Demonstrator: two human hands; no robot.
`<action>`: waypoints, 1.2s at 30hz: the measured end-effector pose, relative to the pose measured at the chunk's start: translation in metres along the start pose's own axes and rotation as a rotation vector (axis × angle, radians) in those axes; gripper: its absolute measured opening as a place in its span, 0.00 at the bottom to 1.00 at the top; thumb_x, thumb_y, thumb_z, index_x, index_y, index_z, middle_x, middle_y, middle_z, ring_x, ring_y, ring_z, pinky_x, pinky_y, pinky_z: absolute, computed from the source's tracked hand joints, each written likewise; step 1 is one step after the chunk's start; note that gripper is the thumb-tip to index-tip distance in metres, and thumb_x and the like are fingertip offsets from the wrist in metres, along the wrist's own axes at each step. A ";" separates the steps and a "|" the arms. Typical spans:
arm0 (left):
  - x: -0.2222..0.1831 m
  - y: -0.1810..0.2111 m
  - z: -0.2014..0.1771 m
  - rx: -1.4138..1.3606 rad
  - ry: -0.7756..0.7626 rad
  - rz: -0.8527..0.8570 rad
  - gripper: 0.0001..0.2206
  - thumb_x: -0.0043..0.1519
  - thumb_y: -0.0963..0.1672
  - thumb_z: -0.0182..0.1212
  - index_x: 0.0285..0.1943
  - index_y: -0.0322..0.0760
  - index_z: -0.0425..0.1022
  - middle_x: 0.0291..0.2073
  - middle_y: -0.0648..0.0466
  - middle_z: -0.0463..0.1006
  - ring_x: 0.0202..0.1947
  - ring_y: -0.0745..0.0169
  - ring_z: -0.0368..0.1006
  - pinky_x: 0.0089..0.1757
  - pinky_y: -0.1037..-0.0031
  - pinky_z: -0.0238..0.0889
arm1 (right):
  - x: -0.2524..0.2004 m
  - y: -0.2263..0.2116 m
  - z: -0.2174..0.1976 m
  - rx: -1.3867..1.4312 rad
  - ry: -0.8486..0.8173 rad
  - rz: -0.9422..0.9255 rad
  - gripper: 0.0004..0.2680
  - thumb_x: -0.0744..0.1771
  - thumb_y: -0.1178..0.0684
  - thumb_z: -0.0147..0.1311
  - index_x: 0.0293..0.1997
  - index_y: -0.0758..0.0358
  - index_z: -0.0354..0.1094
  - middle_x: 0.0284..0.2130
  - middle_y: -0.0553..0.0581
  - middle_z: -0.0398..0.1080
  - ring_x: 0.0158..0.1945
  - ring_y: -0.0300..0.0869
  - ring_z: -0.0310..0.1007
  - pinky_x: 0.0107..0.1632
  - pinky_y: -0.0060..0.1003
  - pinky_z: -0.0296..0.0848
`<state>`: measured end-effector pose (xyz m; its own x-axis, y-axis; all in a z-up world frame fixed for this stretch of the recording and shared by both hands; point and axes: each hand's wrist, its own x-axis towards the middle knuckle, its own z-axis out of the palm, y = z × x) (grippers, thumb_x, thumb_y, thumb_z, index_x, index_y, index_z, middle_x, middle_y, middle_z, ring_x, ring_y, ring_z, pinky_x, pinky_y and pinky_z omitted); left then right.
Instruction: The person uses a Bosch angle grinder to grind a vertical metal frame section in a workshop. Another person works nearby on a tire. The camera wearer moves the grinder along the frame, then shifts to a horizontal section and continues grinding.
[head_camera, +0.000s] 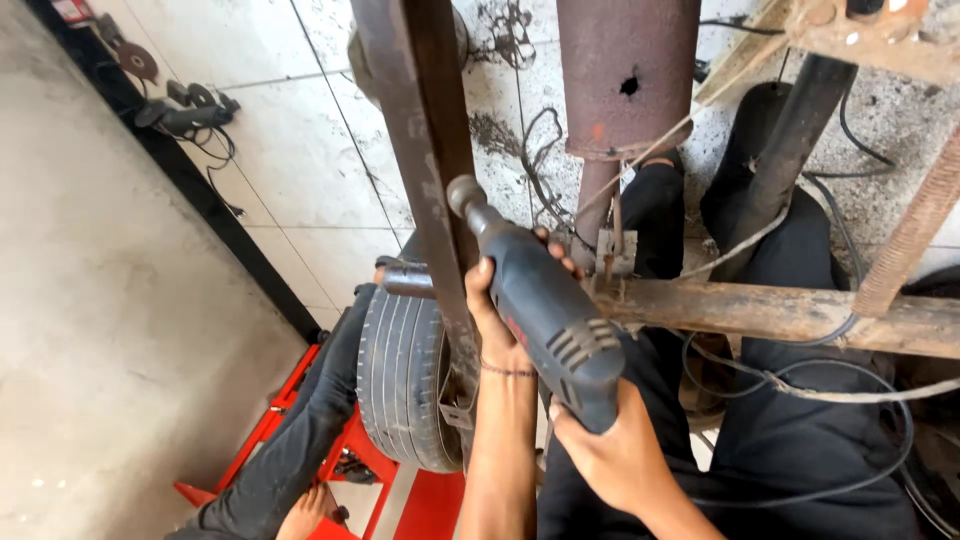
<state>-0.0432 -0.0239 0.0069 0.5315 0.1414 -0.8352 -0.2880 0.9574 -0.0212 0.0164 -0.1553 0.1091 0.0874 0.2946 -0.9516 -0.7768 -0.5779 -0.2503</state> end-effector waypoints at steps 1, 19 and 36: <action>-0.006 0.001 -0.001 0.004 -0.008 -0.007 0.32 0.59 0.55 0.66 0.65 0.30 0.65 0.49 0.43 0.76 0.51 0.47 0.76 0.57 0.58 0.71 | -0.003 0.008 0.001 0.004 0.008 -0.007 0.04 0.61 0.59 0.60 0.33 0.69 0.72 0.22 0.57 0.74 0.27 0.39 0.69 0.34 0.40 0.73; -0.041 -0.007 -0.003 0.205 0.227 0.009 0.31 0.54 0.54 0.67 0.61 0.33 0.67 0.48 0.43 0.76 0.50 0.47 0.76 0.56 0.56 0.71 | -0.020 0.070 -0.011 0.292 -0.161 0.219 0.07 0.60 0.63 0.60 0.39 0.69 0.73 0.24 0.56 0.73 0.24 0.38 0.70 0.29 0.35 0.71; 0.002 -0.008 0.017 0.102 0.146 0.033 0.30 0.59 0.54 0.64 0.64 0.31 0.68 0.51 0.40 0.76 0.53 0.43 0.74 0.57 0.54 0.69 | 0.006 0.016 -0.026 0.130 -0.071 0.025 0.04 0.63 0.60 0.60 0.35 0.69 0.68 0.18 0.53 0.69 0.21 0.37 0.69 0.27 0.34 0.71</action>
<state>-0.0265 -0.0271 0.0145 0.3996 0.1424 -0.9056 -0.2175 0.9744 0.0573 0.0203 -0.1826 0.0950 0.0267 0.3371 -0.9411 -0.8526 -0.4839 -0.1975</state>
